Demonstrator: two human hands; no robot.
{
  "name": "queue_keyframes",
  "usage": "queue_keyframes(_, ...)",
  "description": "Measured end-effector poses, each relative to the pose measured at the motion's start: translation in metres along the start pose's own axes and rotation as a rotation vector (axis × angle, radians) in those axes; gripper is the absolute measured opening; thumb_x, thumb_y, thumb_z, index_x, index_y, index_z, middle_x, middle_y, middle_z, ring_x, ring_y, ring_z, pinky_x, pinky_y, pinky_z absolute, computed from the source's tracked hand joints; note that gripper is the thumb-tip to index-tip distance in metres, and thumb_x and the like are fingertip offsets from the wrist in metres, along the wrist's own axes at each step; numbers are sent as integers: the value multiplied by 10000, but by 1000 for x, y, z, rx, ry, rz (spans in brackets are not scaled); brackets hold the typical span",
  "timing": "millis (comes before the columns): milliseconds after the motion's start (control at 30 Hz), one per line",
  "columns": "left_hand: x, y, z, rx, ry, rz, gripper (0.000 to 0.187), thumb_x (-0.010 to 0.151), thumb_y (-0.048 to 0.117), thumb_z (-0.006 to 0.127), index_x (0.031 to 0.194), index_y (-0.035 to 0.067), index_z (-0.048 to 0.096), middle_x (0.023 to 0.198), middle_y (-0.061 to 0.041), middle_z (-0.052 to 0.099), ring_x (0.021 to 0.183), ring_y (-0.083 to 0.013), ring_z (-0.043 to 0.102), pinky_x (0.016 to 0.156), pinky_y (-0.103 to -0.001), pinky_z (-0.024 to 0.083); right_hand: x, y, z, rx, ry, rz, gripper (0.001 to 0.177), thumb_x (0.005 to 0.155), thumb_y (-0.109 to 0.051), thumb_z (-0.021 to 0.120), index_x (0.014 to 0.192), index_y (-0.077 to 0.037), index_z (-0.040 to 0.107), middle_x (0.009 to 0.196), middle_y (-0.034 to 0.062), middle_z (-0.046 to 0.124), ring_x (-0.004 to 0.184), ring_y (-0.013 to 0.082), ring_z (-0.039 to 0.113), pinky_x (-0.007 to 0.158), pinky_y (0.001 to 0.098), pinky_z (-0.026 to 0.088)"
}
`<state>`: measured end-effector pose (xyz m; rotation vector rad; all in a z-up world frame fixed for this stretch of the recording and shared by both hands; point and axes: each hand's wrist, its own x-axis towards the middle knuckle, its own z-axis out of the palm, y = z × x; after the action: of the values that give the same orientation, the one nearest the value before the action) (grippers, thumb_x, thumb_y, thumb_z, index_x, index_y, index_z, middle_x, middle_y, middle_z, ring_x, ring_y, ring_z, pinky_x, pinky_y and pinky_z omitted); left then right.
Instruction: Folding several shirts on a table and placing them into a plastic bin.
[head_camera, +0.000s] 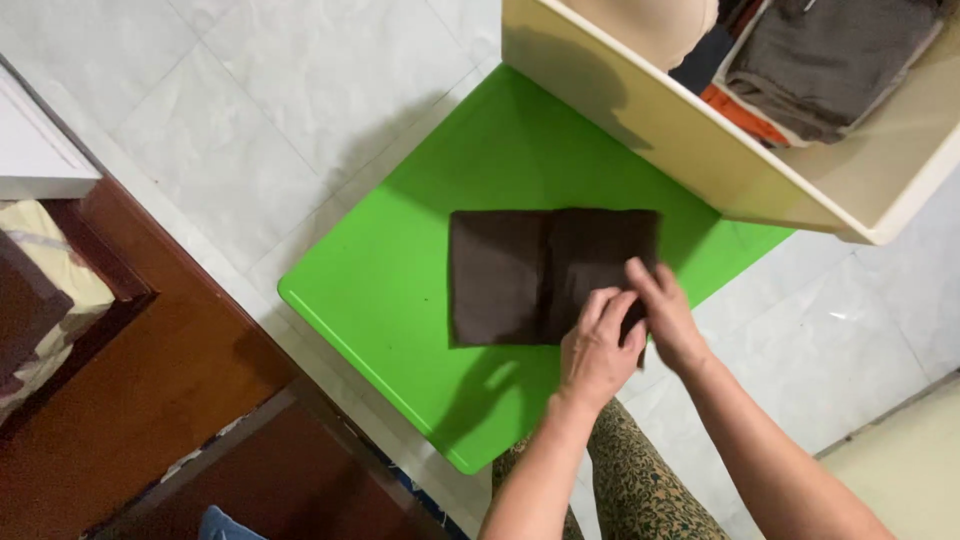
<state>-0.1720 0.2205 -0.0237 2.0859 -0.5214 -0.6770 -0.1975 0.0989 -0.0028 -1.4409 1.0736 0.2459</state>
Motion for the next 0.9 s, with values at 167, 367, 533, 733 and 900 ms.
queue_keyframes(167,21,-49,-19,145,277,-166,370,865,58,658,1224,124,599,1190,-139,492,1117,-336,555,929,-428,485,30,65,-28,96,318,210,749,935,-303,734,1482,30,345,1260,373,523,1123,499,575,887,578,497)
queue_keyframes(367,30,-156,-52,406,421,-536,806,746,249,837,1424,100,427,1270,-230,493,1228,-436,504,1031,-518,393,41,59,0,-231,238,122,740,832,-193,769,1475,-57,428,1325,332,521,1199,508,525,990,570,477)
queue_keyframes(533,-16,-197,-58,195,485,-773,430,851,273,753,1233,178,579,1091,-123,606,1087,-349,615,933,-440,478,41,42,22,-554,139,-151,691,856,-237,721,1487,-149,453,1316,258,532,1209,483,522,1025,550,458)
queue_keyframes(733,-55,-176,-79,358,718,-725,451,813,254,790,1196,200,558,1033,-33,544,1016,-278,606,888,-430,485,19,54,99,-859,148,-354,608,833,-376,695,1394,-256,493,1144,100,540,1060,338,581,875,465,520)
queue_keyframes(900,-21,-152,-44,418,512,-402,610,678,350,854,1196,187,579,977,-60,580,934,-314,620,809,-455,483,23,72,127,-1198,97,-193,857,774,-418,745,1493,-239,315,1267,80,439,1124,304,502,907,454,488)
